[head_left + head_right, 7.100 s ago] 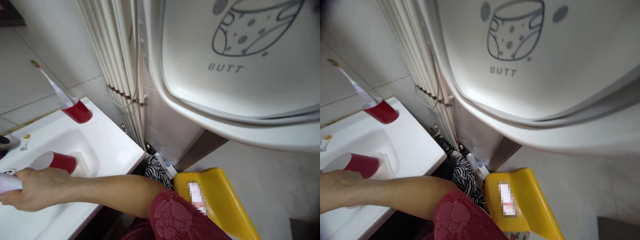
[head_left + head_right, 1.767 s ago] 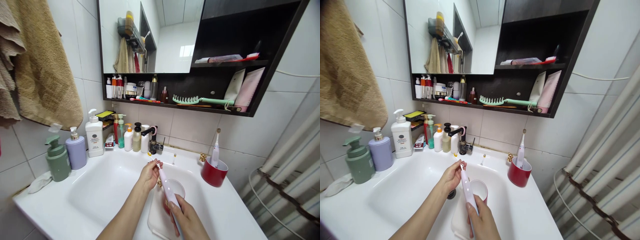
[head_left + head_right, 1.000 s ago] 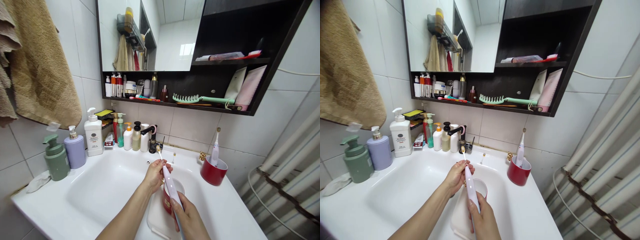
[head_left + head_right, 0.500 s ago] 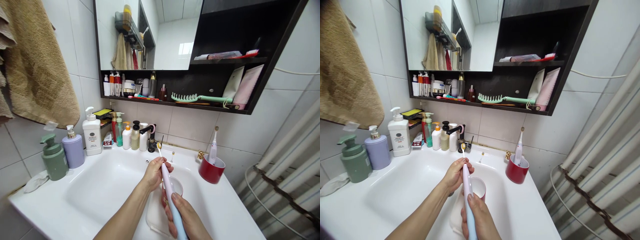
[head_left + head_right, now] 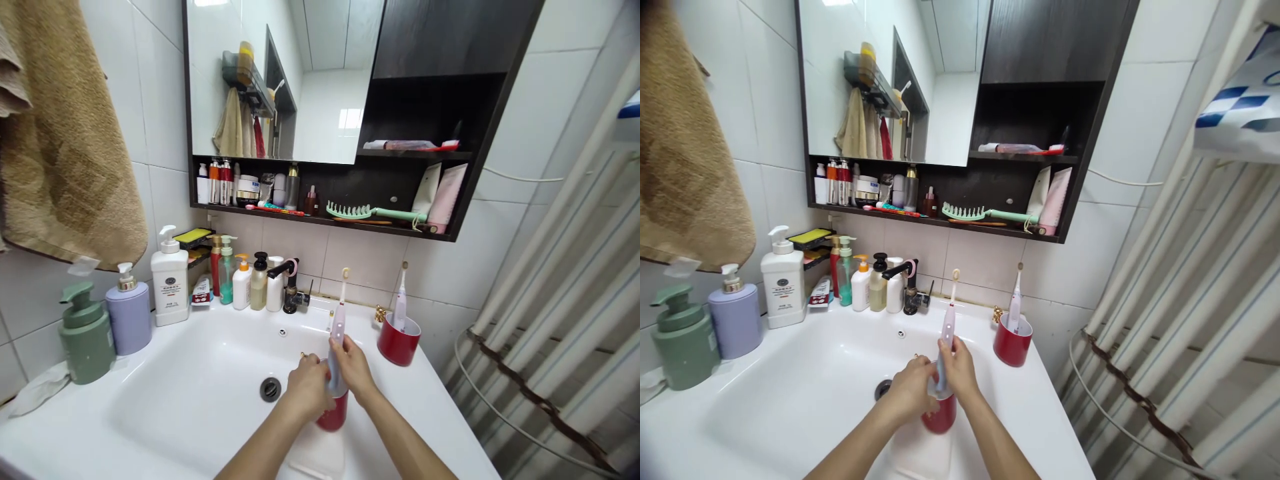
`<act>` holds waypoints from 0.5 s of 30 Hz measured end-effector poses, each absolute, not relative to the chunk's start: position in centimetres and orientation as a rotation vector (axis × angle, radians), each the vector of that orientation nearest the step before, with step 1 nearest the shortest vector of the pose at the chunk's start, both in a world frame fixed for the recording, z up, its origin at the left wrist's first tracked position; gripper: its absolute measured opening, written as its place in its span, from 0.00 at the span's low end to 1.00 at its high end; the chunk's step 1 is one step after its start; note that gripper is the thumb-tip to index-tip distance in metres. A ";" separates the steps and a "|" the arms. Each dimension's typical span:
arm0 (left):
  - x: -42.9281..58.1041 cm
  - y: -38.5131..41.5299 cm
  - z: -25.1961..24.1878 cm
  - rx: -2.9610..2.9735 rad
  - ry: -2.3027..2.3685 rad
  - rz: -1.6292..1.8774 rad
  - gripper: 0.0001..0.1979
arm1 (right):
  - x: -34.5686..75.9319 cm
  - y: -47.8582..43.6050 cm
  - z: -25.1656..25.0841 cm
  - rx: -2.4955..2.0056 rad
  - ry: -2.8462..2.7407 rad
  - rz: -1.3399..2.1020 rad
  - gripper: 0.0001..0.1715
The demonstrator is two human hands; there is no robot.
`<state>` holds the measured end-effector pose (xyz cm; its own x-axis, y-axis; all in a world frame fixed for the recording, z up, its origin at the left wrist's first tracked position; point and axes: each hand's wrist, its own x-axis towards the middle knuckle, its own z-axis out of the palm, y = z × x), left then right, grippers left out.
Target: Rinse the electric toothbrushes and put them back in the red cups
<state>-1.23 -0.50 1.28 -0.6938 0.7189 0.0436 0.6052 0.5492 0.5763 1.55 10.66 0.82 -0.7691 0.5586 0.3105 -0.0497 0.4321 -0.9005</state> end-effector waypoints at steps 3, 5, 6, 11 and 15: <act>-0.8 0.1 0.6 1.133 2.637 0.768 0.14 | 1.7 10.9 -1.0 -0.434 -2.189 1.234 0.15; -1.0 0.5 0.1 1.176 2.630 0.817 0.10 | 1.9 11.1 -1.8 -0.431 -2.243 1.184 0.14; -1.0 0.7 -0.1 1.206 2.615 0.857 0.10 | 2.0 11.1 -2.1 -0.429 -2.266 1.164 0.15; -1.3 1.7 -0.3 1.327 2.567 1.012 0.12 | 1.9 11.8 -1.9 -0.443 -2.329 1.054 0.16; -2.0 3.5 1.0 1.432 2.608 1.040 0.12 | 1.2 13.6 -0.1 -0.505 -2.349 0.946 0.16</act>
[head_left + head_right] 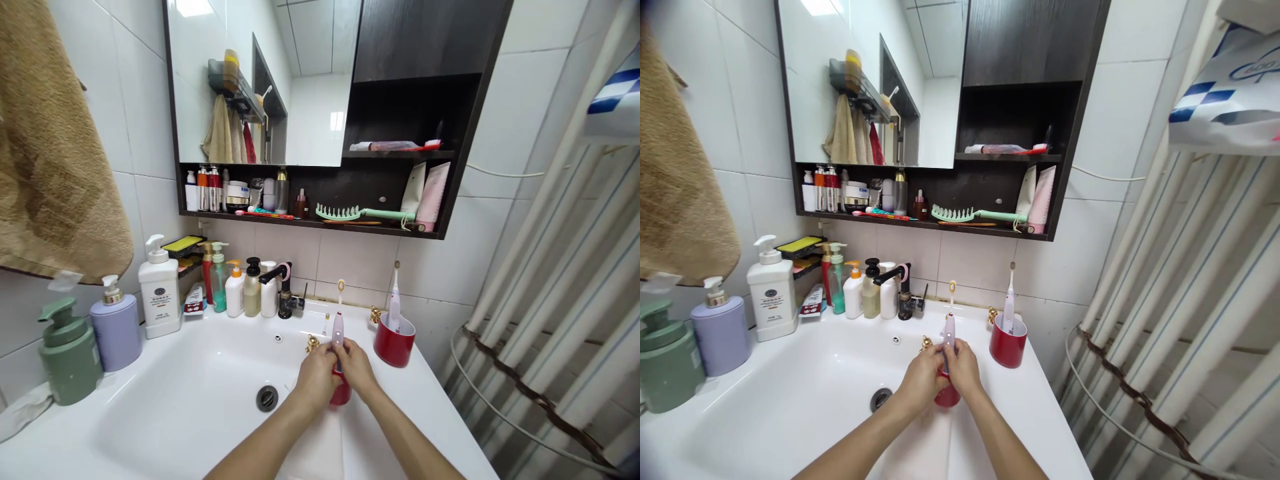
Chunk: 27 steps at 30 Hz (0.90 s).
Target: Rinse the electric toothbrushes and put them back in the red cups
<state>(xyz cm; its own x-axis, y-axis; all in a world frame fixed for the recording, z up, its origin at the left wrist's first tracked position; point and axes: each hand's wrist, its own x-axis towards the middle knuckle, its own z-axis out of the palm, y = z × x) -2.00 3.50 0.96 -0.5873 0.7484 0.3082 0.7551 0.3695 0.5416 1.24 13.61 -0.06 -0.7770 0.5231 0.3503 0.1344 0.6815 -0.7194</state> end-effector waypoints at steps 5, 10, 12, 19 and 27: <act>-4.2 7.5 3.1 -1.492 -2.462 -0.944 0.09 | -0.7 17.5 3.1 -0.678 -2.393 0.809 0.14; -6.3 11.2 3.8 -1.481 -2.485 -0.915 0.09 | -3.0 20.7 4.4 -0.865 -2.412 0.699 0.14; -7.0 12.2 3.7 -1.477 -2.495 -0.911 0.09 | -3.8 21.6 4.4 -0.912 -2.413 0.676 0.14; -8.1 14.1 3.4 -1.452 -2.522 -0.935 0.11 | -5.5 23.6 4.2 -0.940 -2.403 0.666 0.15; -7.3 12.0 3.3 -1.251 -2.453 -1.497 0.19 | -3.2 21.8 5.1 -0.823 -2.211 0.690 0.15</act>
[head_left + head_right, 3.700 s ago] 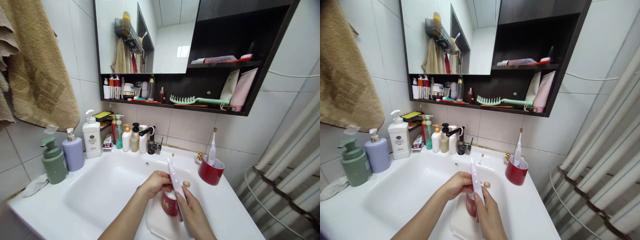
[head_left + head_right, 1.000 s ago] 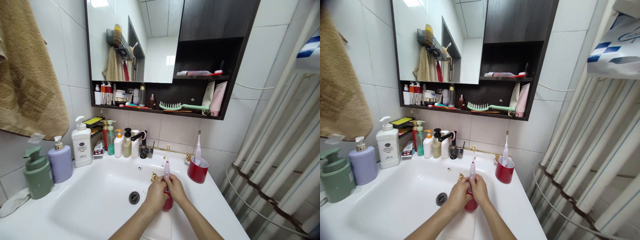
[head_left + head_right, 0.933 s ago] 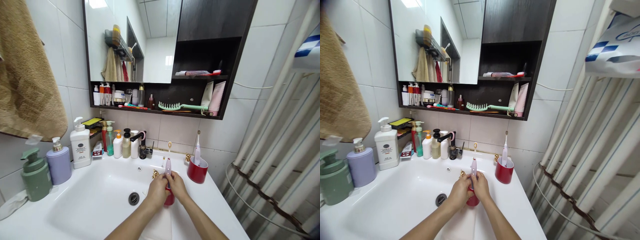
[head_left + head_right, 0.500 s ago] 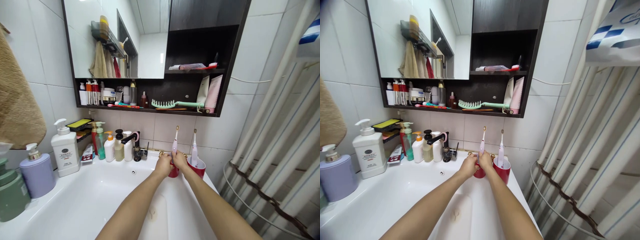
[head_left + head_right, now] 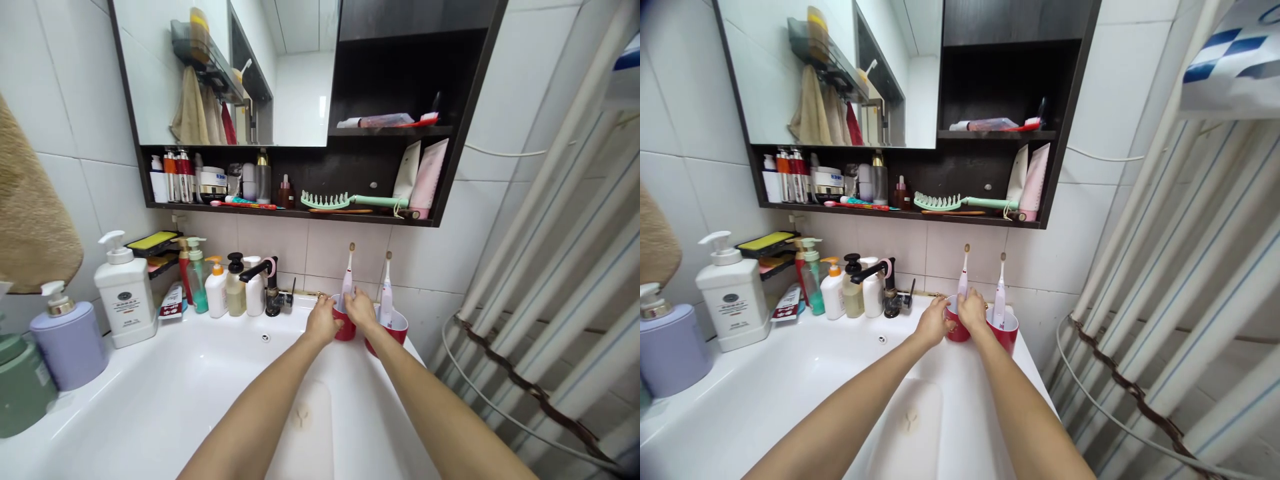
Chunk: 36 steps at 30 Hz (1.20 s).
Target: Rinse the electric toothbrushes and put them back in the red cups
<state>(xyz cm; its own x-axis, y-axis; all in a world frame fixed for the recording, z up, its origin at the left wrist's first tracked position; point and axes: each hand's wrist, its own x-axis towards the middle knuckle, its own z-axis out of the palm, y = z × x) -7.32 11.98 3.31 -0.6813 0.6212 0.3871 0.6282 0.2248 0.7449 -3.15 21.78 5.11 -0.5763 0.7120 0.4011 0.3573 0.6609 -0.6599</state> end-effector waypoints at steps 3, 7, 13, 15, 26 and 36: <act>-6.8 10.9 4.3 -1.106 -2.419 -1.714 0.17 | -1.6 19.4 5.9 -0.731 -2.089 0.736 0.17; -5.1 8.6 7.5 -1.086 -2.250 -2.079 0.24 | 0.7 15.0 7.5 -0.502 -1.996 0.895 0.28; -1.3 3.7 12.0 -1.429 -1.282 -3.085 0.37 | 4.0 9.7 10.9 -0.047 -1.766 1.314 0.36; -0.6 2.7 12.4 -1.484 -1.210 -3.120 0.38 | 4.8 8.9 11.4 0.051 -1.694 1.447 0.36; 0.1 1.0 11.8 -1.074 -1.678 -3.291 0.26 | 4.9 8.1 10.7 -0.218 -1.640 1.654 0.25; -0.8 1.6 6.1 -0.947 -2.218 -3.136 0.30 | 4.6 13.7 6.9 -0.659 -1.996 1.025 0.22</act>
<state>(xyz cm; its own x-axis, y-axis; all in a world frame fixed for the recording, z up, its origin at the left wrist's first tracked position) -0.79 1.63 6.07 -0.5895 0.8030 -0.0880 -0.3504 -0.1561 0.9235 4.58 13.74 6.90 -0.5600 0.7230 0.4046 0.0923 0.5398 -0.8367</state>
